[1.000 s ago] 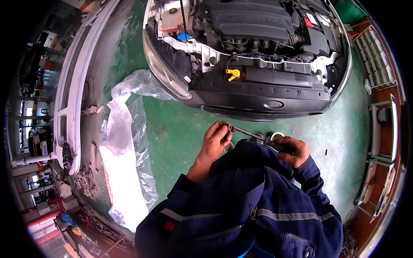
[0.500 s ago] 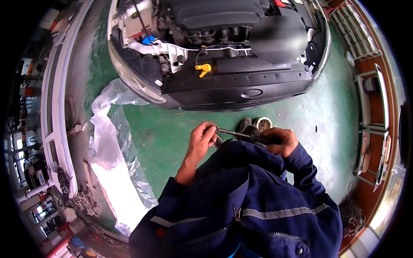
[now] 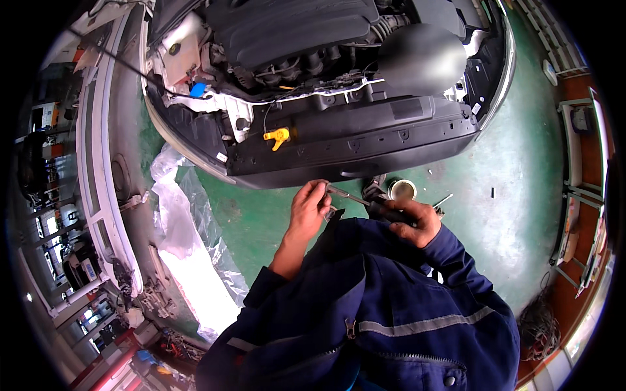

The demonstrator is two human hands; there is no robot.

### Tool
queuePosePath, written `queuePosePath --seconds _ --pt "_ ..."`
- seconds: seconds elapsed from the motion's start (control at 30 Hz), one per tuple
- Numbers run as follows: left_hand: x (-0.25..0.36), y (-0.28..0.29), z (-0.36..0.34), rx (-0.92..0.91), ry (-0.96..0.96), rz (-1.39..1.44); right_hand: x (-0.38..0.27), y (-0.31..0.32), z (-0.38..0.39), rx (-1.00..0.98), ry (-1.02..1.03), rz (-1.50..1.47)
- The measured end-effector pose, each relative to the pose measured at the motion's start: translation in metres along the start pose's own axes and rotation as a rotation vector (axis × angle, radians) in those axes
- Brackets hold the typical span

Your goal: The person retrieves a small metal part from a storage bin and a screwdriver from a tool drawer. They then walk to a white car with its hood open and use the screwdriver to tighten screws on the front plastic bumper cover.

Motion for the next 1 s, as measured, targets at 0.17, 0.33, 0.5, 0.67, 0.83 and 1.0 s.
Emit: queuePosePath --seconds 0.17,0.33,0.5,0.67,0.83,1.0 --pt "-0.047 -0.037 -0.056 0.183 0.124 -0.046 -0.002 0.023 -0.017 0.207 0.122 0.192" --pt "-0.078 -0.045 -0.086 0.275 0.129 -0.154 0.004 0.020 -0.037 0.319 0.044 0.284" --pt "-0.073 -0.057 -0.093 0.223 0.168 -0.382 0.008 0.012 -0.051 0.409 -0.012 0.298" --pt "-0.066 -0.051 -0.099 0.109 0.176 -0.520 0.007 -0.004 -0.057 0.458 -0.088 0.269" --pt "-0.058 -0.048 -0.107 -0.014 0.140 -0.547 -0.003 -0.026 -0.063 0.544 -0.134 0.306" --pt "-0.046 -0.044 -0.103 -0.149 0.116 -0.618 -0.019 -0.049 -0.073 0.624 -0.225 0.411"
Point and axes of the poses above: each hand's wrist, its own z-axis away from the middle knuckle, its own y-axis out of the back of the hand, x = y × z, the point moved 3 cm from there along -z, towards the middle knuckle, and after that the axes turned 14 degrees about -y, right-handed, at the moved point
